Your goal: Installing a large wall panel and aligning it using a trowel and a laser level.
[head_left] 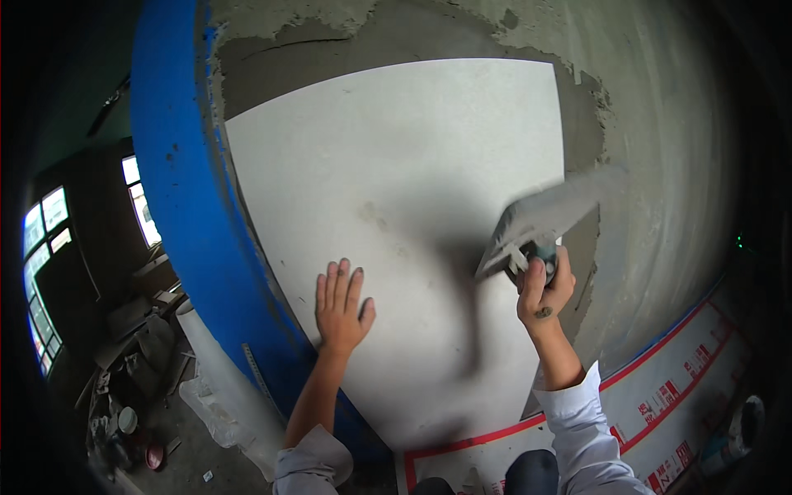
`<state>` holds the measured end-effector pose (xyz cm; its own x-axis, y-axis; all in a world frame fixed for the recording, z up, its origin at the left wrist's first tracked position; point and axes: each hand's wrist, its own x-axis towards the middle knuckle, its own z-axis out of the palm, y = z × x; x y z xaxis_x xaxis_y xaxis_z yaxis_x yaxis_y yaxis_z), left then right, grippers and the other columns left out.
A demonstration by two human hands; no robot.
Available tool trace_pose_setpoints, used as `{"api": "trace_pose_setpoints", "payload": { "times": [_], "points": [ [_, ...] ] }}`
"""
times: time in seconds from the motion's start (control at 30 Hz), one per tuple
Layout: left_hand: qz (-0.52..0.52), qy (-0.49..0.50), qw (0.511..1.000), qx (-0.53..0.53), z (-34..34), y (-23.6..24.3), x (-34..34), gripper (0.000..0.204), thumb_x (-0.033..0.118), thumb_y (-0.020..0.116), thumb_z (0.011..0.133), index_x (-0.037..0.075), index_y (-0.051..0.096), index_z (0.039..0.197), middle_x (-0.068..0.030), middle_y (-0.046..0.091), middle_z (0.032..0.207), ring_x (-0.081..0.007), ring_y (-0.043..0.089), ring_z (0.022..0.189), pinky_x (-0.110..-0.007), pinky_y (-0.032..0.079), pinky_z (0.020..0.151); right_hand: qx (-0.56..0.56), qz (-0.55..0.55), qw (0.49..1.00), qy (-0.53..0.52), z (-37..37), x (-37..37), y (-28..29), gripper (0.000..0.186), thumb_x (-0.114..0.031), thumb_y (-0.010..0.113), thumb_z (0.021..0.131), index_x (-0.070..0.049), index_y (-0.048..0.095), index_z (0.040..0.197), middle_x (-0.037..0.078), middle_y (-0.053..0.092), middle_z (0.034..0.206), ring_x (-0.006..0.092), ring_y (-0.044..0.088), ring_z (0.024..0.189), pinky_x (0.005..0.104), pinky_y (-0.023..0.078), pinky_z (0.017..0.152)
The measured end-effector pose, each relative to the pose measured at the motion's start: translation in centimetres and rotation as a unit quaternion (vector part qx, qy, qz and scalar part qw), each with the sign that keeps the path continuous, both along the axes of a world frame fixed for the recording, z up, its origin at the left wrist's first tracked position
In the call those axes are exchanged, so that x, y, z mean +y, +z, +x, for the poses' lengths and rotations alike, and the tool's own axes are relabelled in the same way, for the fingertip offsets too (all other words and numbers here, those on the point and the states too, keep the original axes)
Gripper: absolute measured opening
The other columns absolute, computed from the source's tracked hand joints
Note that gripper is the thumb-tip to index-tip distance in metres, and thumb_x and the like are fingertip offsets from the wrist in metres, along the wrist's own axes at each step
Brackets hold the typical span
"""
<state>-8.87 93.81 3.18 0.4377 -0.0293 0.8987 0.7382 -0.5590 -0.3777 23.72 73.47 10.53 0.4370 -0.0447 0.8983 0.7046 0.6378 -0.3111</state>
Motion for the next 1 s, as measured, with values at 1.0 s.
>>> {"api": "trace_pose_setpoints", "payload": {
  "times": [1.0],
  "points": [
    [0.082, 0.004, 0.996, 0.016, -1.9, -9.9, 3.4, 0.063, 0.033, 0.056, 0.122, -0.012, 0.046, 0.165, -0.0372, 0.041, 0.174, -0.0533, 0.04, 0.164, -0.063, 0.032, 0.135, 0.436, -0.689, 0.464, -0.346, 7.4, -43.8, -80.8, 0.069, -0.065, 0.072, 0.105, 0.003, 0.074, 0.096, 0.032, 0.076, 0.087, 0.0538, 0.077, 0.089, 0.0584, 0.058, 0.078]
  ]
}}
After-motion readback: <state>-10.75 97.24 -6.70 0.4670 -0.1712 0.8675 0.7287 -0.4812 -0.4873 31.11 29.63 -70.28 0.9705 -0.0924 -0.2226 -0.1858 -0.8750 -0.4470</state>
